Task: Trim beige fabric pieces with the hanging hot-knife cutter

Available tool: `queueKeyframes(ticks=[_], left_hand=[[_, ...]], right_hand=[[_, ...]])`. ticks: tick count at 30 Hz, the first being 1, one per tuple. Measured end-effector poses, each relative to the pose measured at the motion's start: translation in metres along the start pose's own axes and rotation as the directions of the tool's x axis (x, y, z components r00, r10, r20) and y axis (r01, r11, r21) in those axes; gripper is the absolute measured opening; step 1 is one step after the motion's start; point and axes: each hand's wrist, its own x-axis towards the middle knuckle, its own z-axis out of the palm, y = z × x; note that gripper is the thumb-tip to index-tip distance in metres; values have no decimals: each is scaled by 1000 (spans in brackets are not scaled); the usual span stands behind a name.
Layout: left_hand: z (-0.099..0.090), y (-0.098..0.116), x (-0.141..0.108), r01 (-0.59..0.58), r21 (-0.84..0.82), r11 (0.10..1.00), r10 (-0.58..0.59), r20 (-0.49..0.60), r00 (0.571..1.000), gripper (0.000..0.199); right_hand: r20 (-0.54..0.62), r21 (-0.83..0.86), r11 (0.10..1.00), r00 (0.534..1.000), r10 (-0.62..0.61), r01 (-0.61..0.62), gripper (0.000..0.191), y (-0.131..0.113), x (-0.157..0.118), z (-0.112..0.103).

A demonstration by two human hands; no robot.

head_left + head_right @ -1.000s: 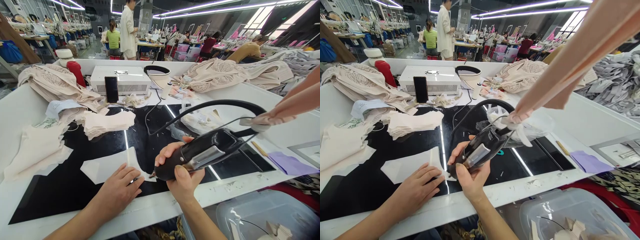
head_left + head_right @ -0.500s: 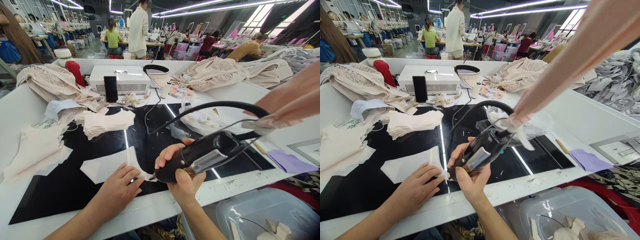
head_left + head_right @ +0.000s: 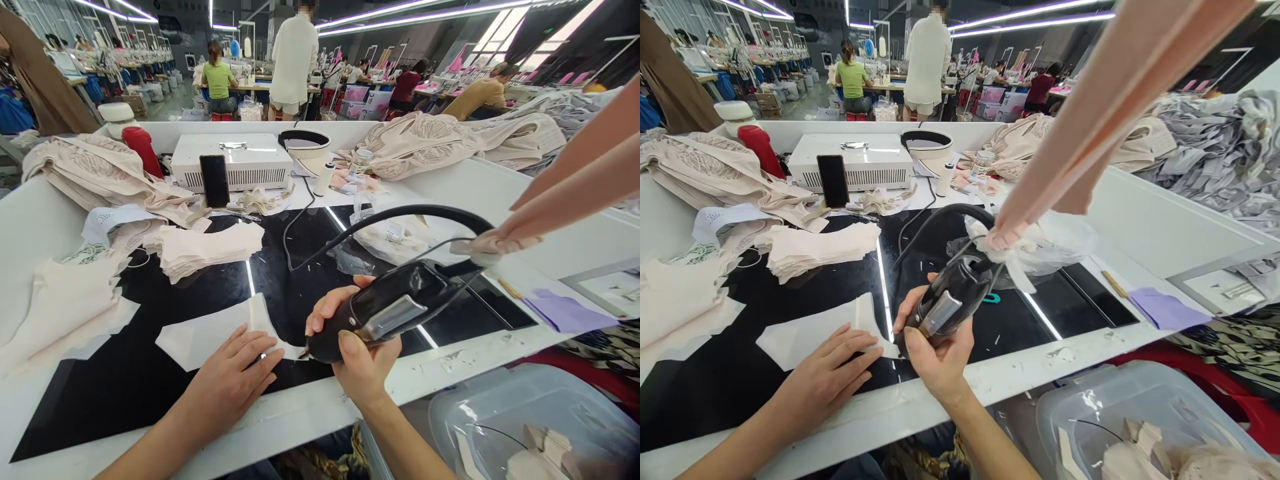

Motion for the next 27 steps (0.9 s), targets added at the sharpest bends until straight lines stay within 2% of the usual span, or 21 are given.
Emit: queueKeyframes(ticks=[6,9,12,15,18,20,22,24,27], left_hand=[[-19,-26,-6,29,110,994,-27,-18,999,27],[-24,-34,-12,7,175,985,-5,-12,1000,29],[-25,-26,-18,20,154,988,-29,56,998,31],[-29,-12,-19,107,54,993,-114,151,982,30],[-38,-7,-10,225,-14,974,-216,225,950,31],[-43,-13,1,282,-40,959,-266,224,938,30],[-44,-25,13,240,-45,970,-228,180,957,22],[-40,-37,25,126,-59,990,-116,147,982,18],[-30,-53,39,-3,-90,996,19,182,983,34]], right_hand=[[-11,-39,999,1000,-10,9,50,5,14,-9],[-28,-55,998,1000,-12,11,42,11,27,-11],[-47,-141,990,999,1,-7,31,16,40,-8],[-46,-206,978,999,18,-27,30,17,47,-1],[-29,-110,992,998,54,-57,31,18,48,7],[-14,-30,997,998,67,-67,31,20,45,12],[0,23,998,998,67,-67,32,23,42,16],[5,47,997,998,66,-66,34,24,39,20],[7,56,996,997,75,-75,34,25,37,25]])
